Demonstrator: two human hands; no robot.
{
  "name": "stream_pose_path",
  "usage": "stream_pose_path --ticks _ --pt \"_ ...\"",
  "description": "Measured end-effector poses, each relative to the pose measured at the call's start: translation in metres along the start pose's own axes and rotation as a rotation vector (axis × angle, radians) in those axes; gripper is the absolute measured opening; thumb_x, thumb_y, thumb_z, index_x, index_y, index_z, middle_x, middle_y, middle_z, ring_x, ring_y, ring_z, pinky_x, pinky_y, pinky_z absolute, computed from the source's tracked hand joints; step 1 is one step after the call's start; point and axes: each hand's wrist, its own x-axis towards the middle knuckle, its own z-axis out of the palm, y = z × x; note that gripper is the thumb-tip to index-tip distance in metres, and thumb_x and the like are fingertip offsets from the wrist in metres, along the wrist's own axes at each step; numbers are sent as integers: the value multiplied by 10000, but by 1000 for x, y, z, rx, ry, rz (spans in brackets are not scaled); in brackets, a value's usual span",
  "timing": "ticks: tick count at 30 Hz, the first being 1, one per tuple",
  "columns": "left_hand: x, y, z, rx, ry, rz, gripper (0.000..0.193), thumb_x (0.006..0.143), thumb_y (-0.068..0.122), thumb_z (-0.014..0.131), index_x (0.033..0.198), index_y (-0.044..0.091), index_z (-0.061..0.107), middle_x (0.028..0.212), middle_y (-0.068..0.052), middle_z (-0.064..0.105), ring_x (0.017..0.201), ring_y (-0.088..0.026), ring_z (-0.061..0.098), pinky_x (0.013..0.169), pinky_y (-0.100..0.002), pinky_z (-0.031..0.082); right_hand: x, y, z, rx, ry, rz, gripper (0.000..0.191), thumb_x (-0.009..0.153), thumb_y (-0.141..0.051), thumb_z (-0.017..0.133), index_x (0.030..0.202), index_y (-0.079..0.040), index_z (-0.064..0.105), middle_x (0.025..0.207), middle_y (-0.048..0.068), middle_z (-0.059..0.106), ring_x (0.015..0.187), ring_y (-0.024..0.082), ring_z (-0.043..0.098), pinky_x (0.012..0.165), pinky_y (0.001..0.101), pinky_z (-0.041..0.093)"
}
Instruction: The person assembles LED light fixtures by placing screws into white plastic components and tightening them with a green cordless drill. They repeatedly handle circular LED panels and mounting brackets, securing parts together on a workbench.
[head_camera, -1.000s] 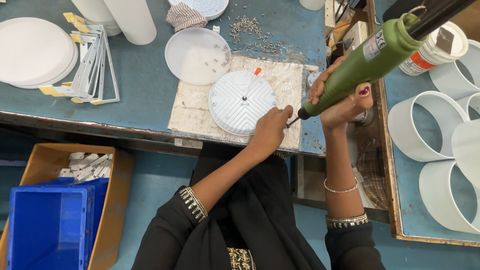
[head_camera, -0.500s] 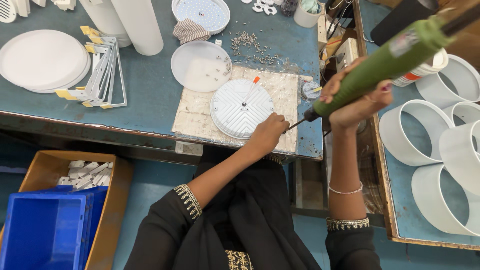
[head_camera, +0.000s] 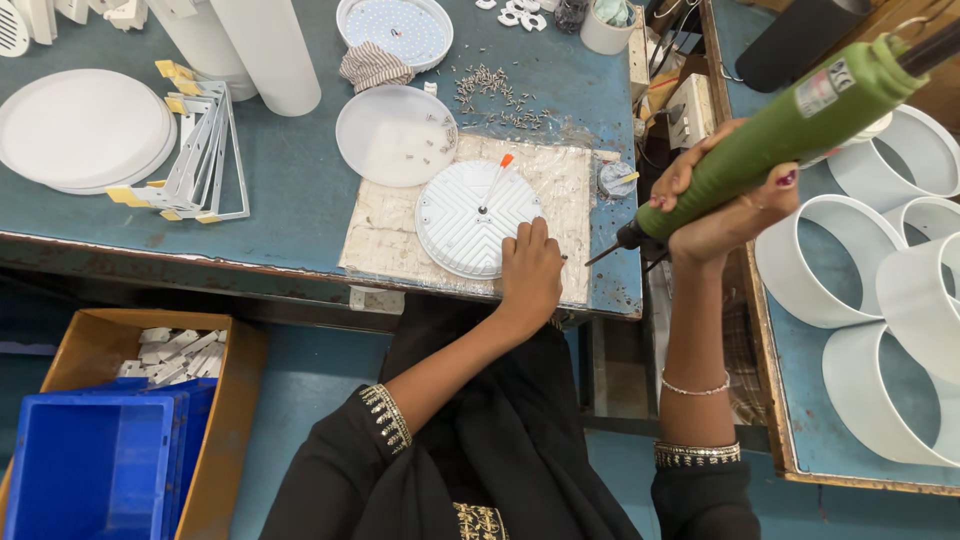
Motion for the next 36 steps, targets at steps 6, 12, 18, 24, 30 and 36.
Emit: stream_pose_path --ticks 6,12,18,24,30,36 --pt "7 -12 0 -220 -51 -108 109 734 122 832 762 77 736 1009 -62 526 1007 -257 483 840 -410 346 2 23 6 25 -9 -20 765 943 -790 408 1063 -36 460 645 111 459 463 191 438 441 316 409" --pt "17 -13 -4 -250 -104 -159 119 706 115 847 728 93 732 1000 -32 533 1015 -241 484 861 -402 340 2 30 15 -12 -27 25 754 936 -764 447 1074 -23 456 650 124 455 480 196 433 464 321 406" --pt "22 -17 -4 -248 -105 -163 128 696 111 852 701 103 724 989 -28 538 1013 -239 487 854 -409 338 7 37 15 12 -31 60 741 936 -759 419 1072 -31 452 642 133 462 475 202 440 472 328 415" --pt "23 -20 -1 -253 -97 -165 136 687 105 852 704 102 717 982 -28 537 1008 -240 494 845 -410 341 9 43 11 47 -57 82 762 930 -785 415 1073 -37 454 647 129 455 471 196 440 464 315 413" --pt "26 -22 2 -251 -99 -161 140 683 105 854 709 105 716 980 -29 535 1010 -239 494 847 -408 342 11 37 18 14 -96 63 779 919 -797 459 1057 -31 452 632 129 443 463 191 431 418 309 397" --pt "30 -22 5 -240 -106 -162 138 697 110 849 732 112 716 991 -23 537 1014 -231 494 852 -405 343 19 35 19 1 -150 110 818 904 -831 457 1047 -25 453 615 130 452 426 190 428 393 304 384"
